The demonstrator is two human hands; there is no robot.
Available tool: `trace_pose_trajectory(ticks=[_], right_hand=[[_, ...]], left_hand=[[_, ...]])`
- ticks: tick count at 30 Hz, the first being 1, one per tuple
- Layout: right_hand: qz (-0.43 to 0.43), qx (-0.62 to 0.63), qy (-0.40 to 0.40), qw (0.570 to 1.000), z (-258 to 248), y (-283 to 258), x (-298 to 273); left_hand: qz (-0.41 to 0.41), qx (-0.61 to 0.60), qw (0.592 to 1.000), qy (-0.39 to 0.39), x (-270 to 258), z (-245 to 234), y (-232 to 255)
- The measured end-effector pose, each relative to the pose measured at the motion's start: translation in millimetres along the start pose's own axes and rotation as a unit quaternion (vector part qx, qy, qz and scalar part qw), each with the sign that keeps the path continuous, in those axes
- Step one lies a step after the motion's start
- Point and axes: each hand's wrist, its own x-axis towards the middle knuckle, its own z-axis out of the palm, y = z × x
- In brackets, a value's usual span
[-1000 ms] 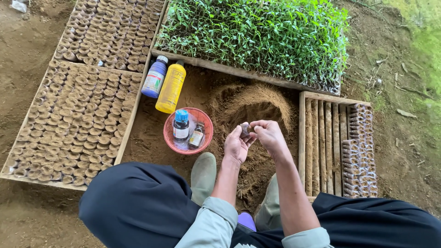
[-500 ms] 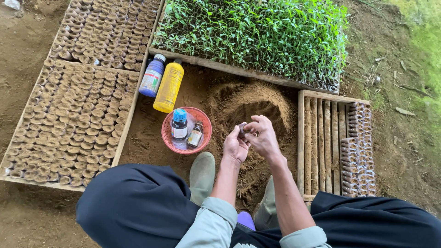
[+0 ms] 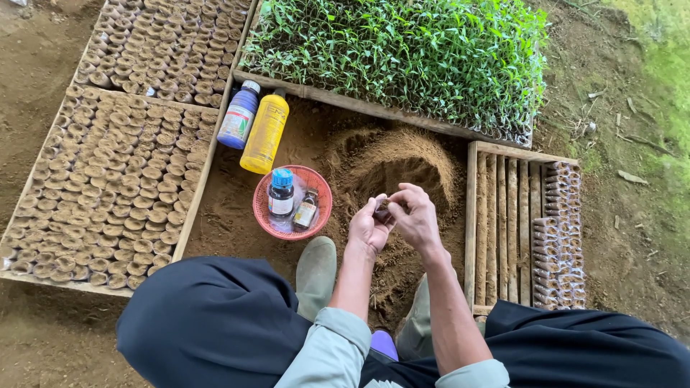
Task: The person sits cross-legged on the ground and repeatedly takes small seedlings from a tray, wraps them in soil to form small balls, and places them into a wooden slatted tray. The person handles seedlings, soil, and small plastic bags throughout the process.
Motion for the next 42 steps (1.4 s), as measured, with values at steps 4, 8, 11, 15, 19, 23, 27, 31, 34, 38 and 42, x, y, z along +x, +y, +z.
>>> trace_pose_trajectory(ticks=[4, 8, 11, 15, 19, 23, 27, 31, 34, 38, 42], right_hand=[[0.121, 0.106, 0.056, 0.985, 1, -24, -5], [0.166, 0.133, 0.07, 0.975, 19, -25, -3], [0.178, 0.144, 0.089, 0.969, 23, -32, -6], [0.16, 0.218, 0.164, 0.949, 29, 1, -2], [0.149, -0.057, 0.1, 0.982, 59, 59, -11], [0.103, -0.235, -0.054, 0.965, 103, 71, -46], [0.207, -0.096, -0.099, 0.969, 105, 23, -75], [0.212, -0.079, -0.066, 0.972, 117, 58, -81], [0.216, -0.056, -0.018, 0.975, 122, 86, -75], [0.269, 0.111, 0.073, 0.954, 101, 80, -54], [0.333, 0.422, 0.127, 0.834, 42, 70, -17]], left_hand=[[0.012, -0.007, 1.0, -0.012, -5, 4, 0], [0.035, 0.045, 0.998, -0.023, -8, 10, -3], [0.056, 0.061, 0.996, -0.02, -4, 4, -3], [0.077, 0.03, 0.997, 0.012, 2, -10, 7], [0.079, 0.019, 0.996, 0.025, -5, 0, 17], [0.094, 0.003, 0.996, -0.003, -23, 18, 18], [0.097, -0.005, 0.994, -0.043, -21, 15, 15], [0.093, 0.001, 0.993, -0.068, -13, 10, 13], [0.09, 0.011, 0.993, -0.081, -14, 11, 11], [0.088, 0.021, 0.991, -0.094, -22, 15, 10], [0.094, 0.027, 0.99, -0.096, -20, 15, 8]])
